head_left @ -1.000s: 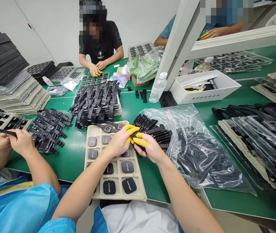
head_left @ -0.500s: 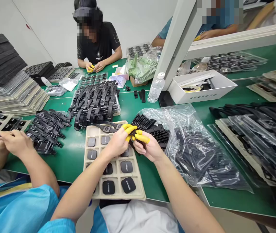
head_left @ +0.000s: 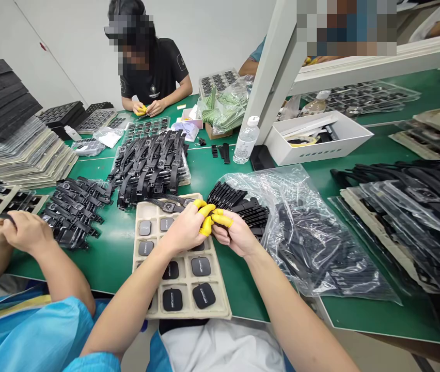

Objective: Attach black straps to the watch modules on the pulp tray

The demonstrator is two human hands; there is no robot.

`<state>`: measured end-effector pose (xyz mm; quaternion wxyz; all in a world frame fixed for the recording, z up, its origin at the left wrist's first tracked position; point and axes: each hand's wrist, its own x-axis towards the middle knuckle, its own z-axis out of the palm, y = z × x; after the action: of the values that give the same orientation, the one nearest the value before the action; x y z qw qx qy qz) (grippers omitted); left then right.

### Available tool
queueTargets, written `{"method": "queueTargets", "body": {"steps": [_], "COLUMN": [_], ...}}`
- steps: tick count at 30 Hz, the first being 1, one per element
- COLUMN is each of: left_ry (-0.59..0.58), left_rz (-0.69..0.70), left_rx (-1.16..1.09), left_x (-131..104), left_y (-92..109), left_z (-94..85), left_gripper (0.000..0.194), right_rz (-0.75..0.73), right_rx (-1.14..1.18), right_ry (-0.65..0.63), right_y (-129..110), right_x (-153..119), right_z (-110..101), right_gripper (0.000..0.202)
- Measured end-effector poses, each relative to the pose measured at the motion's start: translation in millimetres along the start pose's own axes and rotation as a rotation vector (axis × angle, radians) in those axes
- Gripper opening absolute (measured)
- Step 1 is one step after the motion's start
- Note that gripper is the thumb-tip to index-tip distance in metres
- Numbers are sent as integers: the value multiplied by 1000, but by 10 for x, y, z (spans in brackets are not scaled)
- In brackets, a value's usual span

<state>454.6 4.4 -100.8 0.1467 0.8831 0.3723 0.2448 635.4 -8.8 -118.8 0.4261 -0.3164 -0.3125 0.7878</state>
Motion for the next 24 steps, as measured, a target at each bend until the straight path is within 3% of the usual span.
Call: {"method": "queueTargets", "body": {"steps": [7, 14, 19, 24], "left_ry": [-45, -13, 79, 294], "left_rz": [2, -22, -32, -162], "left_rx": [96, -111, -231, -300], "left_x": [-6, 7, -23, 8], "left_y": [1, 12, -50, -106], "left_z": [-9, -57, 29, 86], "left_gripper": [40, 39, 49, 43], "right_rz": [21, 5, -245, -462], "right_rx": [-59, -70, -307, -701], "right_ry": [20, 1, 89, 220], "right_y": [8, 16, 43, 48], "right_x": [10, 8, 22, 45], "right_z": [8, -8, -29, -42], "right_gripper": [40, 42, 41, 35]}}
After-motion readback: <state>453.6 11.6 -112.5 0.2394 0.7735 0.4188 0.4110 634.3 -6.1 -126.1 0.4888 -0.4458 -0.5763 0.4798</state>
